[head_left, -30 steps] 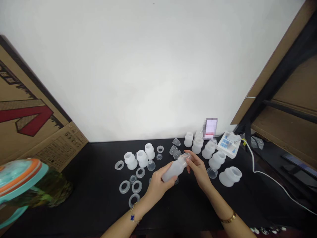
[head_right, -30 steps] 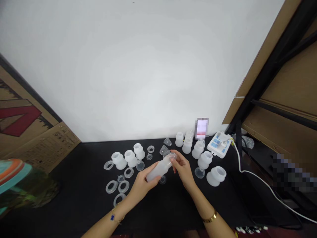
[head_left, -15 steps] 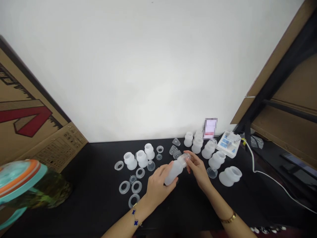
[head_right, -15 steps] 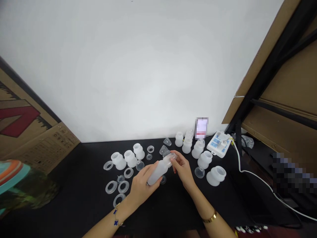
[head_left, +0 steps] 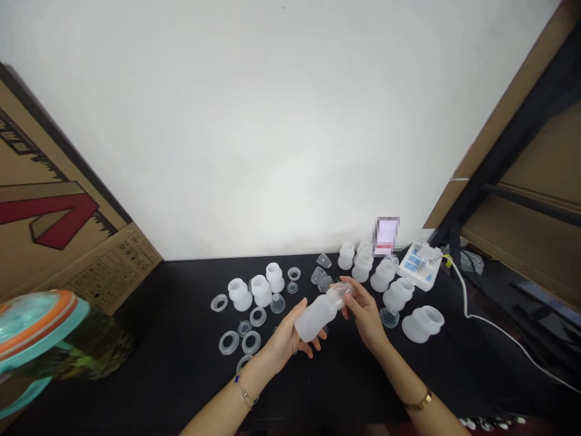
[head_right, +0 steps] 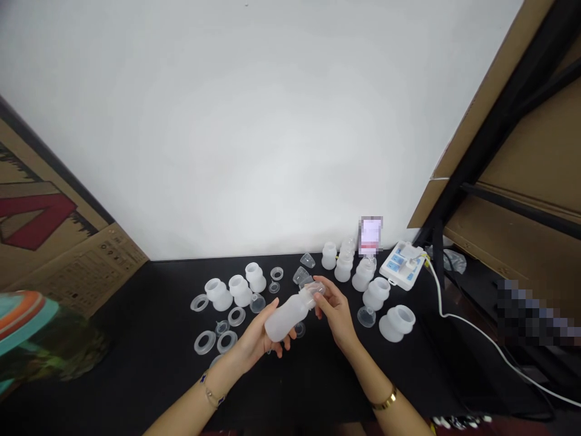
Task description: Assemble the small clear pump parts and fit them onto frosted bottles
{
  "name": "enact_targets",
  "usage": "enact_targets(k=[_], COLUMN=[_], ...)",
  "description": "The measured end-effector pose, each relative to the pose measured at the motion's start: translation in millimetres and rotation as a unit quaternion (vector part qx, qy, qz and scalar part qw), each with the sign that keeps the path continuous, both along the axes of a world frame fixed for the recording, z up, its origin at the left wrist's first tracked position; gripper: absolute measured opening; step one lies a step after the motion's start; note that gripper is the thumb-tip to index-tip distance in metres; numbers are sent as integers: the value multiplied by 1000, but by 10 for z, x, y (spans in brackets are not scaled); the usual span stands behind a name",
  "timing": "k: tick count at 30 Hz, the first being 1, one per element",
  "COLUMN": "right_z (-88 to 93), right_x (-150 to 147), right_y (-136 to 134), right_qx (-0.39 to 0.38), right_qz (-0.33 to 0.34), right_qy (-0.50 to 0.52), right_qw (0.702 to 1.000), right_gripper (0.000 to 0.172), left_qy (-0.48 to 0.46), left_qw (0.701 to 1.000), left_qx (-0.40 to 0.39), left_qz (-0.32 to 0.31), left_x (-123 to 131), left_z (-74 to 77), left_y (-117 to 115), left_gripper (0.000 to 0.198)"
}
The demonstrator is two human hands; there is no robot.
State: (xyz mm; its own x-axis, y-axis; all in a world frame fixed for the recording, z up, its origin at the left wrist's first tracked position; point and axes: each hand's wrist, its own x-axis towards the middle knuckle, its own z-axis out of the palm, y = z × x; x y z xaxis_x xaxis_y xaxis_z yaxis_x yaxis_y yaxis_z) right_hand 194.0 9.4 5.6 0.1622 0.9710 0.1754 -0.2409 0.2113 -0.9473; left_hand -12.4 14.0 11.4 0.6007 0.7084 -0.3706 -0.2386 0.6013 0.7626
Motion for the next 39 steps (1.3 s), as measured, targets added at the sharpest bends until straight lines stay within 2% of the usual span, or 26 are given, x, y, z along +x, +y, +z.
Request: enact_targets(k=[9,13,19,27,30,34,39], right_z=[6,32,17,18,26,27,20], right_x=[5,4,11,11,11,15,24], right_y=[-1,-8,3,13,13,15,21], right_qx=[-4,-6,-1,5,3,-6,-12], right_qz=[8,4,6,12,10,0,-4], right_qy=[-3,-10,-9,-3,-8,-22,-36], right_qw=[1000,1000,1000,1000,1000,1000,999], right_gripper=[47,48,47,45,46,48,51], left_qy=[12,21,31,85,118,175,247], left_qw=[1000,999,997,982,969,940,879], left_qx=[-2,33,72,166,214,282,391], left_qz=[19,20,19,39,47,81,112], left_x=[2,-2,10,12,18,27,17], left_z=[76,76,40,105,81,59,89], left_y=[-30,-24,1,-48,-43,-59,-115], left_gripper=[54,55,69,65,66,57,44])
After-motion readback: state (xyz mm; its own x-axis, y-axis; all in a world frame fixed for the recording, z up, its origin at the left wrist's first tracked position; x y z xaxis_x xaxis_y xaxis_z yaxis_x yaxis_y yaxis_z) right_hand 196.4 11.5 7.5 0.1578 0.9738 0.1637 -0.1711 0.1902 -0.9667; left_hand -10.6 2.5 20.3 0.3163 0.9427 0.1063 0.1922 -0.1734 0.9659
